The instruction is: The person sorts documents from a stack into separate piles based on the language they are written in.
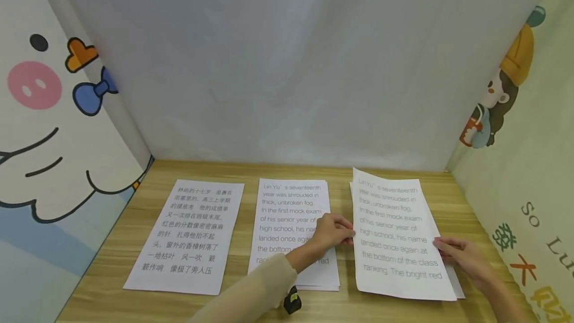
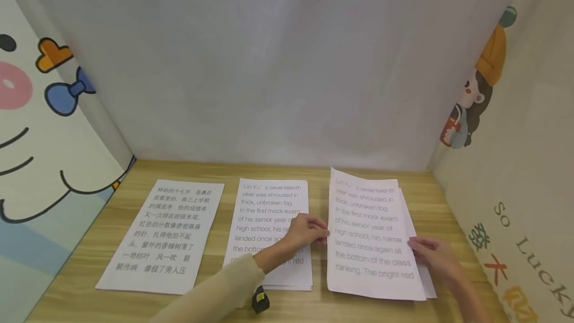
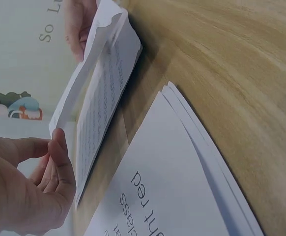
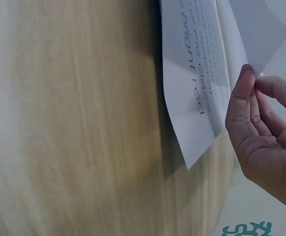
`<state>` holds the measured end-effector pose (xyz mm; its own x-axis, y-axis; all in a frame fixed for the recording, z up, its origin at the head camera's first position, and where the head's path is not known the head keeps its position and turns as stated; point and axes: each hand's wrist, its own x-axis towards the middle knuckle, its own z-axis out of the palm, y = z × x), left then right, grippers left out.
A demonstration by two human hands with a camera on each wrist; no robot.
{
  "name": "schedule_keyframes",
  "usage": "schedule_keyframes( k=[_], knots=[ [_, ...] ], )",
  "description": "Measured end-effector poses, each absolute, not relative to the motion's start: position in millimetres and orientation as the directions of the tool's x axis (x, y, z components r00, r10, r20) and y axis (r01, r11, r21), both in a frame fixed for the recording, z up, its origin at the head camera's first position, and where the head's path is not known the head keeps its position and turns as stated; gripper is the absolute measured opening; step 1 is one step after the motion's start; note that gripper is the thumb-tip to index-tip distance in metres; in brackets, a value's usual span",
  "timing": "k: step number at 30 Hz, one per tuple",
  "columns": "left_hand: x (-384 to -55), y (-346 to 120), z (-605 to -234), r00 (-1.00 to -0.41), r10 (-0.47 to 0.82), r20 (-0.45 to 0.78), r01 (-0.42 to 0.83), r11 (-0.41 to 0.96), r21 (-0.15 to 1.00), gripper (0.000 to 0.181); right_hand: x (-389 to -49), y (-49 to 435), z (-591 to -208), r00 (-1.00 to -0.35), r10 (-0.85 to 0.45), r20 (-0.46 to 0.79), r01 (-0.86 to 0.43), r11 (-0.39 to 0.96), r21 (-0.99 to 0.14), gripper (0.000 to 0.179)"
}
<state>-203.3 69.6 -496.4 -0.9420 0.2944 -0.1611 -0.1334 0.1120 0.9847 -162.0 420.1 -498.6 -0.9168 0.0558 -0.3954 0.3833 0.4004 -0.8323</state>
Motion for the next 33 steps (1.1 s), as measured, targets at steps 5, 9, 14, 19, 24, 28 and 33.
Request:
schedule_keyframes(
  k=[5,9,14,19,24,28,33],
  knots=[
    [-205.3,84.4,-498.5,-0.95,0.263,-0.168,-0.146,0.1,0.984,0.006,-164.9,429.9,-499.7,-0.929,0.048,-0.366,0.356,0.383,-0.852,0.04],
    [-206.6,97.8,-498.7,-0.955,0.248,-0.165,-0.145,0.1,0.984,0.005,-169.4,441.4,-497.0,-0.937,0.053,-0.346,0.338,0.394,-0.855,0.042],
    [-204.3,110.7,-498.1,-0.956,0.242,-0.164,-0.14,0.114,0.984,0.005,-174.6,452.6,-496.3,-0.924,0.078,-0.374,0.374,0.387,-0.843,0.038],
    [-202.5,118.6,-500.0,-0.962,0.222,-0.16,-0.133,0.134,0.982,0.004,-177.4,455.0,-502.4,-0.926,0.101,-0.363,0.372,0.385,-0.844,0.043],
    [-203.2,123.2,-505.9,-0.97,0.188,-0.154,-0.122,0.172,0.977,0.004,-178.3,453.4,-509.7,-0.935,0.124,-0.333,0.353,0.427,-0.832,0.05],
    [-204.5,124.9,-510.7,-0.974,0.171,-0.151,-0.12,0.181,0.976,0.006,-180.7,450.8,-513.1,-0.934,0.151,-0.325,0.357,0.464,-0.811,0.055],
    [-205.1,122.6,-515.0,-0.974,0.172,-0.15,-0.119,0.175,0.977,0.005,-183.5,447.3,-515.0,-0.93,0.157,-0.332,0.365,0.497,-0.787,0.061]
  ],
)
